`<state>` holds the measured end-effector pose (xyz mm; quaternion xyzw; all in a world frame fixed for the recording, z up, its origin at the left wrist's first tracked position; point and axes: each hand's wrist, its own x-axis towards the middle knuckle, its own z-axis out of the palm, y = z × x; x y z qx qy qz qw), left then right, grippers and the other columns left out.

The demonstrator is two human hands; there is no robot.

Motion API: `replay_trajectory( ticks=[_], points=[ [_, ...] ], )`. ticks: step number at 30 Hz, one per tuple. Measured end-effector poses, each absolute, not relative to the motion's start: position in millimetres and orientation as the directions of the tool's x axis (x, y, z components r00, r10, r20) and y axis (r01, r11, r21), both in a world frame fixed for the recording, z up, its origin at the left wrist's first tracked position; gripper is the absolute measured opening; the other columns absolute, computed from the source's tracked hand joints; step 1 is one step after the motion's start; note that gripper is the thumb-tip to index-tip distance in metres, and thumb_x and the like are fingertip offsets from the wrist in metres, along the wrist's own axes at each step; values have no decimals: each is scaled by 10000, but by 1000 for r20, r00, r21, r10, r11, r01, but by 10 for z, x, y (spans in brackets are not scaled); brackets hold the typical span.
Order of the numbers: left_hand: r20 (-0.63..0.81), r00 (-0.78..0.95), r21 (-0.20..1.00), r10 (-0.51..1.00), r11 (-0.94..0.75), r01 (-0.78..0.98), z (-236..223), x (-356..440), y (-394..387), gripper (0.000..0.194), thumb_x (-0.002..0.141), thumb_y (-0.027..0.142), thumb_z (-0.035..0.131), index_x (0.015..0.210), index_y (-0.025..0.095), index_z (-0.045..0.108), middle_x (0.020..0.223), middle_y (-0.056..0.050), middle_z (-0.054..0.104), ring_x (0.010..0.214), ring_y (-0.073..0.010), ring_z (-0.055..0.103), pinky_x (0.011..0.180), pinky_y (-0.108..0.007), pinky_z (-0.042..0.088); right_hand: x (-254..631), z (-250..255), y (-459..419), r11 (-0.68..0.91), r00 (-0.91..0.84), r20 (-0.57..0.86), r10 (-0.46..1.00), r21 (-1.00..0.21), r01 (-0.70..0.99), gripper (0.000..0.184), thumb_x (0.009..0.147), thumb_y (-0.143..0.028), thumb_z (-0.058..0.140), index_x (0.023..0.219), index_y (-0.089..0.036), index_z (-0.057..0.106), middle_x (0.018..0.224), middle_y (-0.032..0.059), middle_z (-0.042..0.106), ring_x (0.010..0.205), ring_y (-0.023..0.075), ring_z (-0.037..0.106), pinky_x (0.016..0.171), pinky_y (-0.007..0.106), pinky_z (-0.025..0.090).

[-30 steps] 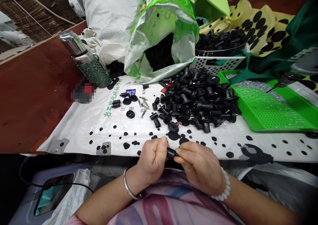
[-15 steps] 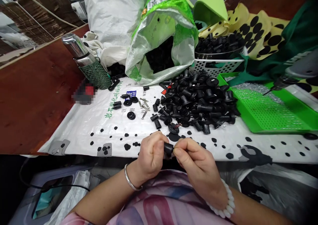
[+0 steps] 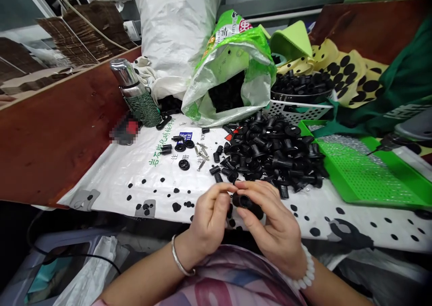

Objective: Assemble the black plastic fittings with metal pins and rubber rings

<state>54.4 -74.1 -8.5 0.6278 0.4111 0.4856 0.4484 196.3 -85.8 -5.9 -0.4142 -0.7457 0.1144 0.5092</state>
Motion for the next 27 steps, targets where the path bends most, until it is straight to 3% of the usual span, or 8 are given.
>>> replay_trajectory(
  ticks=[3, 6, 11, 13, 16, 20, 23, 27],
  points=[
    [653, 230, 670, 722, -691, 271, -59, 456, -721, 336, 819, 389, 547, 1055, 153, 509, 775, -41, 550, 658, -134, 490, 610, -262, 420, 2018, -17, -837, 672, -241, 689, 683, -465, 576, 300, 769, -101, 558, 1059, -171, 521, 916, 83, 654, 850, 214, 598, 861, 475, 406],
    [669, 343, 573, 660, -751, 328, 6, 441, -718, 144, 797, 189, 584, 935, 153, 560, 778, -52, 585, 714, -145, 529, 646, -260, 441, 2042, -12, -834, 694, -319, 694, 646, -360, 623, 271, 780, -97, 527, 1046, -146, 523, 873, 97, 650, 806, 214, 592, 816, 458, 433],
    [151, 247, 988, 957, -153, -13, 67, 466, -724, 92, 801, 206, 566, 863, 138, 558, 674, -15, 587, 572, -103, 559, 551, -217, 450, 2075, -39, -858, 660, -264, 715, 647, -353, 663, 309, 784, -42, 507, 1080, -133, 508, 923, 129, 597, 886, 223, 547, 756, 415, 479],
    [-60, 298, 977, 953, 117, -177, 54, 477, -715, 151, 782, 252, 593, 862, 136, 537, 567, 18, 569, 477, -85, 534, 507, -201, 433, 2096, -47, -861, 675, -281, 738, 614, -306, 671, 334, 783, -24, 505, 1099, -132, 504, 932, 129, 583, 888, 222, 537, 753, 419, 485],
    [-138, 323, 932, 936, 233, -277, -7, 504, -714, 191, 770, 302, 609, 816, 151, 503, 489, 48, 529, 419, -76, 494, 473, -190, 402, 2115, -68, -848, 719, -331, 773, 542, -222, 659, 363, 771, 2, 514, 1114, -115, 501, 927, 128, 578, 890, 226, 534, 762, 428, 489],
    [112, 154, 993, 982, -103, -66, -136, 512, -741, 148, 823, 302, 535, 789, 167, 485, 621, 21, 516, 503, -84, 471, 497, -206, 380, 2098, -91, -840, 732, -357, 737, 575, -268, 626, 312, 810, -53, 505, 1115, -116, 495, 901, 117, 581, 865, 221, 534, 745, 411, 498],
    [404, 209, 871, 890, -444, 208, -222, 476, -738, 138, 869, 249, 430, 764, 171, 475, 682, -1, 476, 597, -109, 444, 565, -238, 358, 2073, -88, -858, 731, -378, 686, 622, -335, 595, 250, 839, -83, 469, 1086, -94, 500, 881, 129, 580, 831, 215, 530, 708, 392, 500],
    [410, 284, 805, 867, -490, 334, -255, 466, -717, 238, 902, 222, 330, 675, 180, 391, 616, 20, 384, 567, -109, 371, 546, -249, 297, 2077, -102, -859, 776, -434, 706, 560, -263, 574, 312, 795, -19, 484, 1101, -79, 487, 896, 135, 568, 840, 219, 516, 722, 404, 491]
  ],
)
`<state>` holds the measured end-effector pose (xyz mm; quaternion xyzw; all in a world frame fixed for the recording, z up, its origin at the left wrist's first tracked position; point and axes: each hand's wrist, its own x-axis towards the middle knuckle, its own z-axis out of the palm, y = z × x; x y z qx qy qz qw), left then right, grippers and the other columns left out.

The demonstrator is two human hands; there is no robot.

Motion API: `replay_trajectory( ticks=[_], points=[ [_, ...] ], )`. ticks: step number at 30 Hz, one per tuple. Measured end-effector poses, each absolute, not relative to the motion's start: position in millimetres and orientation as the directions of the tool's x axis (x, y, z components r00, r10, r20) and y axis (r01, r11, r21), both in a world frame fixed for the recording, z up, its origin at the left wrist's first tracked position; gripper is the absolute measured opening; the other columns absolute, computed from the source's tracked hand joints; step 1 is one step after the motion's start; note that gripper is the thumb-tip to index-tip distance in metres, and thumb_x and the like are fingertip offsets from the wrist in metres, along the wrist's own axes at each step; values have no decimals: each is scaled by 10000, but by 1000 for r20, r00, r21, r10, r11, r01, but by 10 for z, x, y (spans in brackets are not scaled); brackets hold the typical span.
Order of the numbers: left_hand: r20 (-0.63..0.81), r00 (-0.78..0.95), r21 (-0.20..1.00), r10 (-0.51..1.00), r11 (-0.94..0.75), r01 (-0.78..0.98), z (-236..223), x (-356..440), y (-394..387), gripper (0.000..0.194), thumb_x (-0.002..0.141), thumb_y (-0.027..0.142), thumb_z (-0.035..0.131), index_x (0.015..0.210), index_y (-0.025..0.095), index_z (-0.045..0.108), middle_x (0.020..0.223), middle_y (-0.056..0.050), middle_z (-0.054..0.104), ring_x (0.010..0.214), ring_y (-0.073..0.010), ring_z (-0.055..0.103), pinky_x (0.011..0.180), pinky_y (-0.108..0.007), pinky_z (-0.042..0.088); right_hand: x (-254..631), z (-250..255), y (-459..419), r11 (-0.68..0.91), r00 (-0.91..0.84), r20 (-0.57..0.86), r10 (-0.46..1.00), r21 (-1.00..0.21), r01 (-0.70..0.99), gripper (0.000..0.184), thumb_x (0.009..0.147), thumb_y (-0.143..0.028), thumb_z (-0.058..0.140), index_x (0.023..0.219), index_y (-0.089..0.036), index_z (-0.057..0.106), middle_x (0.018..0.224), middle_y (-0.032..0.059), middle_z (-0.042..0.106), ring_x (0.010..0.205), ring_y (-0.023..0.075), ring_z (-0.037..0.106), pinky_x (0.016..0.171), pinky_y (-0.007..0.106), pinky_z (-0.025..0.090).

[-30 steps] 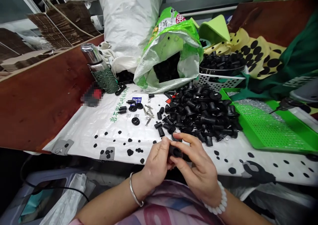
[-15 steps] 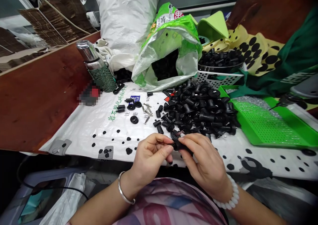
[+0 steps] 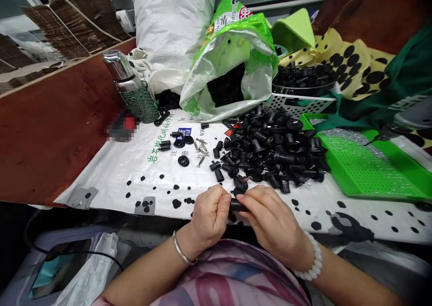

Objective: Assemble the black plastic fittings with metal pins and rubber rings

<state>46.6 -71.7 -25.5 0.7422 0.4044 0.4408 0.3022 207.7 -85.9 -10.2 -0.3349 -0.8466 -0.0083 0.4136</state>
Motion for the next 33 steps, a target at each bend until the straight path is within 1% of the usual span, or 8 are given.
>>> replay_trajectory(
  ticks=[6, 9, 14, 17, 21, 24, 28, 33],
  points=[
    [112, 241, 968, 964, -161, 192, -187, 551, -749, 342, 939, 304, 259, 616, 195, 290, 534, 54, 278, 483, -88, 283, 485, -232, 264, 2124, -117, -774, 801, -491, 705, 512, -185, 570, 343, 807, -35, 468, 1142, -108, 474, 951, 131, 560, 894, 227, 513, 781, 425, 478],
    [215, 224, 920, 950, -274, 280, -181, 526, -747, 325, 931, 272, 278, 616, 192, 301, 542, 47, 301, 494, -92, 296, 496, -241, 257, 2095, -64, -775, 767, -450, 664, 597, -306, 565, 257, 839, -93, 473, 1095, -107, 491, 917, 124, 575, 853, 206, 529, 722, 360, 496],
    [460, 291, 723, 839, -544, 425, -256, 457, -705, 261, 888, 184, 322, 629, 195, 302, 563, 39, 293, 510, -104, 308, 509, -267, 233, 2035, 17, -842, 647, -396, 525, 754, -488, 586, 180, 908, -197, 376, 919, -138, 545, 746, 71, 589, 682, 160, 557, 592, 282, 494],
    [413, 290, 775, 863, -500, 386, -266, 459, -705, 275, 899, 196, 312, 625, 196, 300, 556, 41, 297, 502, -101, 307, 502, -260, 242, 2033, 56, -877, 607, -402, 466, 788, -484, 630, 260, 936, -242, 317, 877, -152, 554, 690, 51, 592, 613, 145, 565, 545, 262, 484],
    [289, 248, 892, 925, -354, 282, -200, 489, -728, 325, 929, 248, 274, 610, 195, 296, 540, 44, 311, 493, -94, 309, 494, -240, 268, 2048, 100, -915, 647, -433, 508, 745, -389, 656, 371, 924, -366, 349, 1138, -88, 470, 904, 133, 626, 796, 189, 611, 638, 289, 511],
    [291, 246, 894, 925, -354, 275, -175, 504, -737, 325, 929, 250, 276, 610, 195, 297, 542, 44, 313, 491, -93, 310, 488, -235, 271, 2032, 82, -922, 678, -456, 538, 709, -341, 651, 272, 909, -246, 405, 1134, -108, 472, 912, 119, 630, 813, 192, 610, 658, 289, 502],
    [403, 243, 791, 882, -469, 393, -227, 485, -729, 282, 904, 200, 309, 622, 200, 301, 543, 45, 305, 484, -98, 318, 485, -244, 264, 1949, 8, -910, 555, -321, 458, 829, -605, 571, 159, 883, -165, 415, 998, -150, 523, 838, 67, 629, 724, 146, 595, 633, 249, 480],
    [554, 330, 583, 764, -639, 502, -246, 405, -688, 248, 861, 138, 321, 622, 206, 320, 538, 37, 322, 478, -110, 333, 477, -256, 262, 1855, -47, -941, 143, -257, 55, 965, -929, 340, 207, 906, -290, 388, 790, -174, 514, 604, -26, 507, 515, 83, 455, 472, 196, 388]
  ],
)
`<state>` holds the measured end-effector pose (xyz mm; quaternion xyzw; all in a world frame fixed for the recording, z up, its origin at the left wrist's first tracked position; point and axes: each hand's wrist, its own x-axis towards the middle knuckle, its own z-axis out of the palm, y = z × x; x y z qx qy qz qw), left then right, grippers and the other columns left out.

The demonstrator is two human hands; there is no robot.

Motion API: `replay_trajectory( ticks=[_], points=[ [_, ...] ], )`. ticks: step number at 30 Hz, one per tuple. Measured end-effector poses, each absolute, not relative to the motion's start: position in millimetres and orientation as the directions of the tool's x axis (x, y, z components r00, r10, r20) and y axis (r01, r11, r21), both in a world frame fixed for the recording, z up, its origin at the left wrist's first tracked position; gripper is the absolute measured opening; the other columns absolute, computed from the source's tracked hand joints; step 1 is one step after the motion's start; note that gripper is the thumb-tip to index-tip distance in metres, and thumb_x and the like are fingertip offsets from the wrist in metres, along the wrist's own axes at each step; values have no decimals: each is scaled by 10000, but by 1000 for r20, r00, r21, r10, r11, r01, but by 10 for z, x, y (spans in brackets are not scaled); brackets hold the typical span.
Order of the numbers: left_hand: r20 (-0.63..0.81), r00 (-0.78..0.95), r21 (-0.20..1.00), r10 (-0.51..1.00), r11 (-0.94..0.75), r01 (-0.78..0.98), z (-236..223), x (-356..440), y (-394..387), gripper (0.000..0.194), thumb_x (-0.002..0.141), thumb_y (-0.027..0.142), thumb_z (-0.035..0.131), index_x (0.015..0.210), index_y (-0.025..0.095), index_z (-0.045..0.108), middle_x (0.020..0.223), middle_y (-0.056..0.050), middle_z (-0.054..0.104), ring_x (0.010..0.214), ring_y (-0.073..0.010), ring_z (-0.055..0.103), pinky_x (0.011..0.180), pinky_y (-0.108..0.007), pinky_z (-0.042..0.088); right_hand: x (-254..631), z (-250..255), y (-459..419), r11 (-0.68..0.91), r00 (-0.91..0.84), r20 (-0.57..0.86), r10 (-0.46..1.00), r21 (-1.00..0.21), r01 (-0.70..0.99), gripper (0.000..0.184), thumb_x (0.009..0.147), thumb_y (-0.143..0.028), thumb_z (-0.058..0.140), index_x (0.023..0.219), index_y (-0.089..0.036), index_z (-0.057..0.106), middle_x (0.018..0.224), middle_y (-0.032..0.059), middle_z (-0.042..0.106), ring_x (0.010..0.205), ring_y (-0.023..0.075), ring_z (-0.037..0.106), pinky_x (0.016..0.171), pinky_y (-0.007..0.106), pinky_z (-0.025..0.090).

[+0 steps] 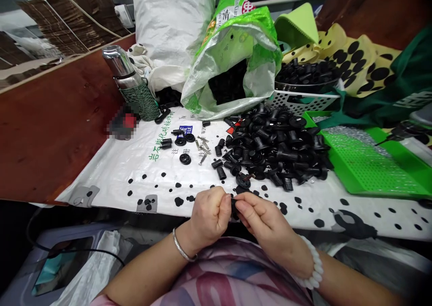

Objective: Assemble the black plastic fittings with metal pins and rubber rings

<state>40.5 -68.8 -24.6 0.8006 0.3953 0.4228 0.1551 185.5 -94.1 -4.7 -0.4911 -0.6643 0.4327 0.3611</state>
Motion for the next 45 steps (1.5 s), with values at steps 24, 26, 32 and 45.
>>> replay_trajectory(
  ticks=[24, 26, 32, 45],
  points=[
    [213, 386, 864, 897, -358, 355, 97, 225, -667, 97, 818, 237, 514, 877, 160, 511, 707, -5, 524, 595, -100, 485, 540, -208, 407, 1941, -39, -957, -253, -273, -210, 939, -958, -134, 252, 832, -328, 531, 1024, -165, 552, 633, -15, 593, 425, 52, 453, 453, 200, 376],
    [252, 384, 858, 888, -389, 336, 91, 205, -660, 160, 806, 232, 538, 949, 160, 528, 762, -24, 558, 634, -110, 519, 567, -215, 436, 1951, -33, -959, -239, -267, -205, 942, -966, -101, 258, 834, -324, 524, 1032, -160, 550, 600, -23, 582, 429, 56, 457, 471, 206, 388],
    [128, 398, 936, 908, -243, 255, 94, 190, -642, 121, 810, 238, 561, 882, 146, 590, 739, -33, 613, 640, -111, 571, 572, -211, 464, 1953, -41, -957, -185, -240, -166, 957, -981, -61, 244, 836, -316, 509, 1015, -156, 558, 639, -4, 598, 431, 64, 470, 447, 210, 409],
    [66, 458, 979, 887, -147, 143, 30, 250, -692, 152, 861, 285, 453, 790, 151, 475, 728, -16, 485, 593, -92, 443, 545, -216, 398, 1988, -99, -995, 480, -177, 452, 874, -747, 460, 216, 838, -179, 496, 1045, -181, 556, 835, 55, 655, 673, 147, 635, 584, 251, 531]
  ],
)
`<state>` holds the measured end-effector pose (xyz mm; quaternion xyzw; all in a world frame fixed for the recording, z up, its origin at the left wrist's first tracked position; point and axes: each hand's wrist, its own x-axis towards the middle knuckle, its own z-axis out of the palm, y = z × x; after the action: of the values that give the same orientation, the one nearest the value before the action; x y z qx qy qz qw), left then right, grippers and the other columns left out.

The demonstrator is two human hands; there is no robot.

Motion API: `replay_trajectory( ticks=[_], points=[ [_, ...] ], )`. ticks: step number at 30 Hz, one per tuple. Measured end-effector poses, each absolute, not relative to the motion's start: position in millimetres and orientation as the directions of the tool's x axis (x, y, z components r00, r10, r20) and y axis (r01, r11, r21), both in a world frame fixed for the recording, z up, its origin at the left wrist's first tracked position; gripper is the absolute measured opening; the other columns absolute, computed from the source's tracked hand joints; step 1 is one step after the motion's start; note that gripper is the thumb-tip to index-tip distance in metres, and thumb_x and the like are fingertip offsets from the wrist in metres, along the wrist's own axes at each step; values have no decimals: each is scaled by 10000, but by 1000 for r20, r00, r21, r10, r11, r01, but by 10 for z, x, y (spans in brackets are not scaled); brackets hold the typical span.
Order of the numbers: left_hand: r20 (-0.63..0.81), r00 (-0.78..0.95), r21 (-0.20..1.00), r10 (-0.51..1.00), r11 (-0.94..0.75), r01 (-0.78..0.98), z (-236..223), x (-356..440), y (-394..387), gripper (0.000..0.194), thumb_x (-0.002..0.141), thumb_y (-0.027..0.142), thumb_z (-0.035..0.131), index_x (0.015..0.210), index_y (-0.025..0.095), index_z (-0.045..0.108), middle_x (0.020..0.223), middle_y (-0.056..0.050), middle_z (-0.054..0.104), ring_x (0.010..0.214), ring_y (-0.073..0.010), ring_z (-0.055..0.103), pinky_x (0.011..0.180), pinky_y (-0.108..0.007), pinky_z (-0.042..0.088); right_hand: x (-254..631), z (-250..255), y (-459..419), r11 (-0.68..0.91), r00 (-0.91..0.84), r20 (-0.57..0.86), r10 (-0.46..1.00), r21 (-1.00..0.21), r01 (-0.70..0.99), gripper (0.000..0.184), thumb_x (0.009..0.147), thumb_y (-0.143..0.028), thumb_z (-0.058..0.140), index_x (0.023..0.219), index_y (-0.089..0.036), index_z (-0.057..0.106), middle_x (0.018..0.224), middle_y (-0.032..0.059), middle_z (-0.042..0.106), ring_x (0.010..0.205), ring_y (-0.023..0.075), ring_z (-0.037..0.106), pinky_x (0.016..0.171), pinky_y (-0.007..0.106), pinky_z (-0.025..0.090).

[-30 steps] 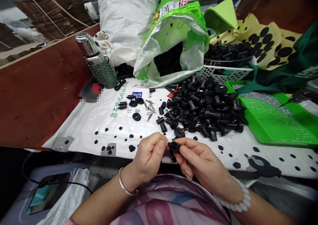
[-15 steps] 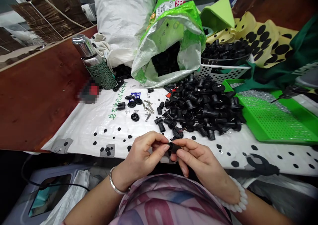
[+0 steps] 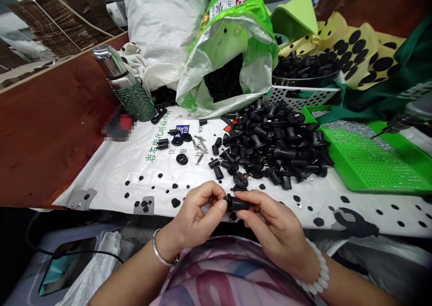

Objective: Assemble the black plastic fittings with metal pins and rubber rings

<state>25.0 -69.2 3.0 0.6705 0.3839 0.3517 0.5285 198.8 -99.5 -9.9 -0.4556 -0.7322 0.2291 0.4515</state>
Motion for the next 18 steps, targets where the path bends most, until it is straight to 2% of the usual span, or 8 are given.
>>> replay_trajectory(
  ticks=[4, 7, 12, 18],
  points=[
    [76, 447, 939, 891, -215, 268, 36, 226, -675, 199, 887, 287, 403, 766, 154, 489, 645, 4, 463, 573, -95, 422, 538, -217, 377, 1987, -101, -967, 542, -199, 524, 828, -658, 523, 236, 834, -157, 493, 1062, -186, 546, 902, 66, 665, 797, 170, 645, 687, 274, 538],
    [105, 457, 901, 883, -279, 333, 22, 217, -669, 152, 874, 253, 433, 770, 159, 491, 662, 6, 472, 595, -97, 423, 561, -217, 375, 2003, -129, -939, 571, -203, 565, 800, -609, 551, 250, 837, -132, 488, 1077, -184, 531, 929, 77, 660, 849, 177, 636, 740, 292, 530],
    [75, 456, 916, 887, -242, 319, -4, 187, -666, 76, 861, 238, 469, 842, 169, 494, 728, 4, 506, 630, -96, 472, 577, -204, 402, 2027, -154, -921, 573, -228, 547, 806, -622, 534, 249, 843, -132, 493, 1085, -180, 523, 923, 72, 653, 847, 170, 629, 734, 280, 527],
    [215, 510, 811, 833, -443, 382, -7, 169, -656, 15, 838, 177, 481, 837, 166, 491, 757, -19, 526, 683, -122, 504, 630, -239, 411, 2023, -179, -933, 604, -264, 560, 785, -598, 527, 264, 843, -119, 484, 1101, -168, 513, 933, 85, 656, 866, 175, 625, 745, 286, 521]
  ],
)
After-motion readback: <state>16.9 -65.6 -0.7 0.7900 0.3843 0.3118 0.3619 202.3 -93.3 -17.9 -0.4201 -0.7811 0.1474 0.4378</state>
